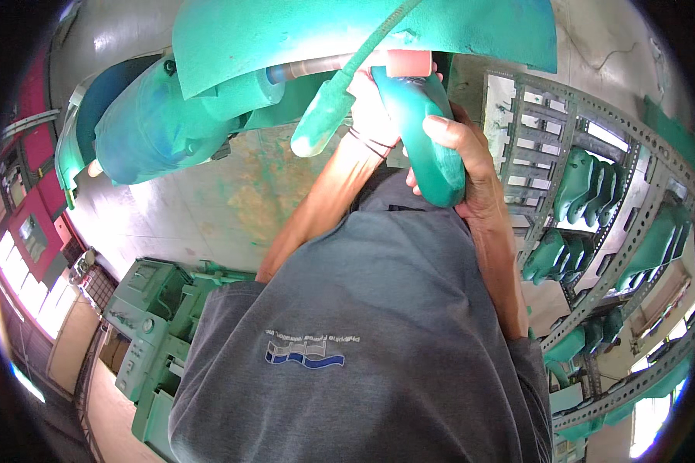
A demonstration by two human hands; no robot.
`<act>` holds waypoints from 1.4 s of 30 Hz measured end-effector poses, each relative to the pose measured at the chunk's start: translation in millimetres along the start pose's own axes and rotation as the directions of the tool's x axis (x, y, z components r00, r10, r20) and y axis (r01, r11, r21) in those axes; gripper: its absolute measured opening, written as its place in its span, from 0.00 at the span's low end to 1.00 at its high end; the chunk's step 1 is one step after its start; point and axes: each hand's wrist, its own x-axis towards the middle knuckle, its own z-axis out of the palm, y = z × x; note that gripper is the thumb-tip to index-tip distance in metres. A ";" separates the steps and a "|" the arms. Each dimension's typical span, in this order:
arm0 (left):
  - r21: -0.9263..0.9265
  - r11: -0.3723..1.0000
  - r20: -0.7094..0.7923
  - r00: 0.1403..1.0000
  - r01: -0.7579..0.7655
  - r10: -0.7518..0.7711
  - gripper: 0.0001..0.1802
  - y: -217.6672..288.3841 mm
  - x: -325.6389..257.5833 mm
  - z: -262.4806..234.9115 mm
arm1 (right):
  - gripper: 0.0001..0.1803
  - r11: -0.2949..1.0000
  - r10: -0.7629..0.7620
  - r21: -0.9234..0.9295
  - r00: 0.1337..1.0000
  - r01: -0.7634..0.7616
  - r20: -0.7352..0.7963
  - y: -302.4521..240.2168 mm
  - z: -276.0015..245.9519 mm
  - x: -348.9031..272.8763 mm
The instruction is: Buffing or sanding the surface of a green plastic shoe last using a rotating mechanical wheel.
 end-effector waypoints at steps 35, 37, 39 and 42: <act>-0.356 0.914 0.162 0.976 0.195 -0.145 0.36 -8.7 6.9 -21.0 | 0.29 0.994 0.006 0.113 1.000 -0.003 -0.022 23.0 7.3 16.5; -0.329 0.927 0.188 0.974 0.181 -0.124 0.36 -9.3 6.8 -22.5 | 0.29 0.992 0.017 0.123 1.000 -0.014 -0.021 23.1 7.5 17.0; -0.299 0.940 0.167 0.979 0.163 -0.116 0.35 -9.7 7.0 -20.9 | 0.29 0.993 0.013 0.119 0.999 -0.009 -0.031 21.3 8.6 16.6; -0.275 0.950 0.123 0.985 0.150 -0.120 0.35 -7.0 4.9 -18.4 | 0.29 0.992 0.014 0.123 0.999 -0.011 -0.029 20.9 9.5 16.1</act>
